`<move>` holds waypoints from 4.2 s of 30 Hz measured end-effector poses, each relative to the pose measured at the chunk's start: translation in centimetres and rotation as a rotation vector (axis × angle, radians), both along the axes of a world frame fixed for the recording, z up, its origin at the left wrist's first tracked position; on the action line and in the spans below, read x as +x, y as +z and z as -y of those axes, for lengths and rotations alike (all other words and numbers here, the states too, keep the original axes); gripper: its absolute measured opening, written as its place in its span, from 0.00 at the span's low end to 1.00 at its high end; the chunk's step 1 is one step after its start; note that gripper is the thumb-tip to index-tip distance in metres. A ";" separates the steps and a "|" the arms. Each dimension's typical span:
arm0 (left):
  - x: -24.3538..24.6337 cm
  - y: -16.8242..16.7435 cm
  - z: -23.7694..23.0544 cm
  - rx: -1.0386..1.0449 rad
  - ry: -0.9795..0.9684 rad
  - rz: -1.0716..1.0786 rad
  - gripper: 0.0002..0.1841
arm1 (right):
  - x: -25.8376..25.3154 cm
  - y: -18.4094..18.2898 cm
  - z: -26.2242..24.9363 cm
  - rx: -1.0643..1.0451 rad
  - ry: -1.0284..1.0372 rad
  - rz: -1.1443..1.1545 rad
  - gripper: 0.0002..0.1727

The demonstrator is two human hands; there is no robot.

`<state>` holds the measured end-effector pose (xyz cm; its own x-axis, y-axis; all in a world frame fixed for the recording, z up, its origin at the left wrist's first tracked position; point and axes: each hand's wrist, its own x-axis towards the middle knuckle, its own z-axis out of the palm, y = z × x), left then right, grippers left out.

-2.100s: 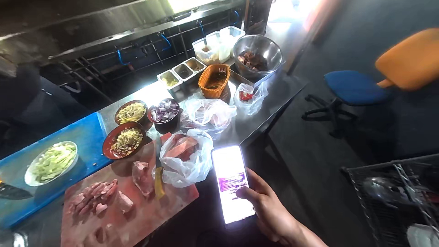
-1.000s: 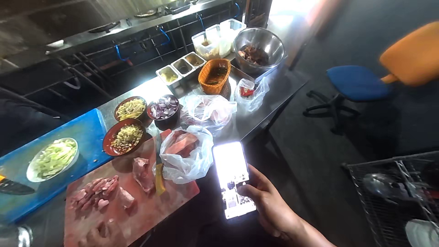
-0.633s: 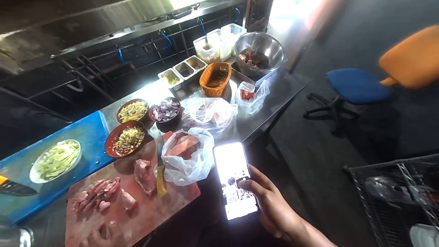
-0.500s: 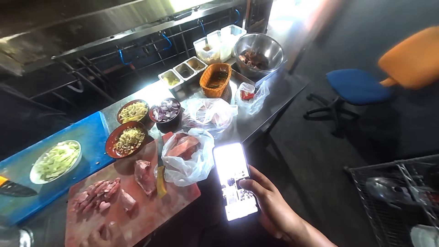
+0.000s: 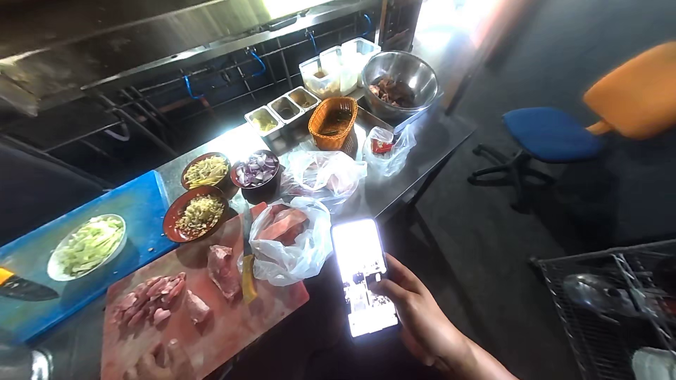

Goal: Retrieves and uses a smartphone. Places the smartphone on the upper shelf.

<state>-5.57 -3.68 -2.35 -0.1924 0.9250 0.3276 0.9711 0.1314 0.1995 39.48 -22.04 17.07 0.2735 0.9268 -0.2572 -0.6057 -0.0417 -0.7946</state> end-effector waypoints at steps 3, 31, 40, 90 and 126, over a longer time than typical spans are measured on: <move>-0.1 -0.3 -0.1 0.009 0.006 0.003 0.27 | 0.0 0.3 -0.1 -0.019 -0.004 -0.019 0.21; 0.1 0.0 0.1 0.003 0.005 -0.004 0.27 | 0.1 0.0 0.1 0.009 0.034 -0.016 0.25; -2.2 -3.0 -1.0 0.087 0.044 -0.062 0.26 | -0.1 -0.2 0.0 -0.008 0.026 -0.014 0.24; 0.3 -0.1 0.1 0.016 0.015 0.045 0.26 | 0.2 -0.7 -0.2 0.015 0.049 -0.034 0.29; 0.8 0.1 0.5 0.045 0.025 0.037 0.27 | 0.1 -0.2 -0.1 0.002 0.072 -0.010 0.29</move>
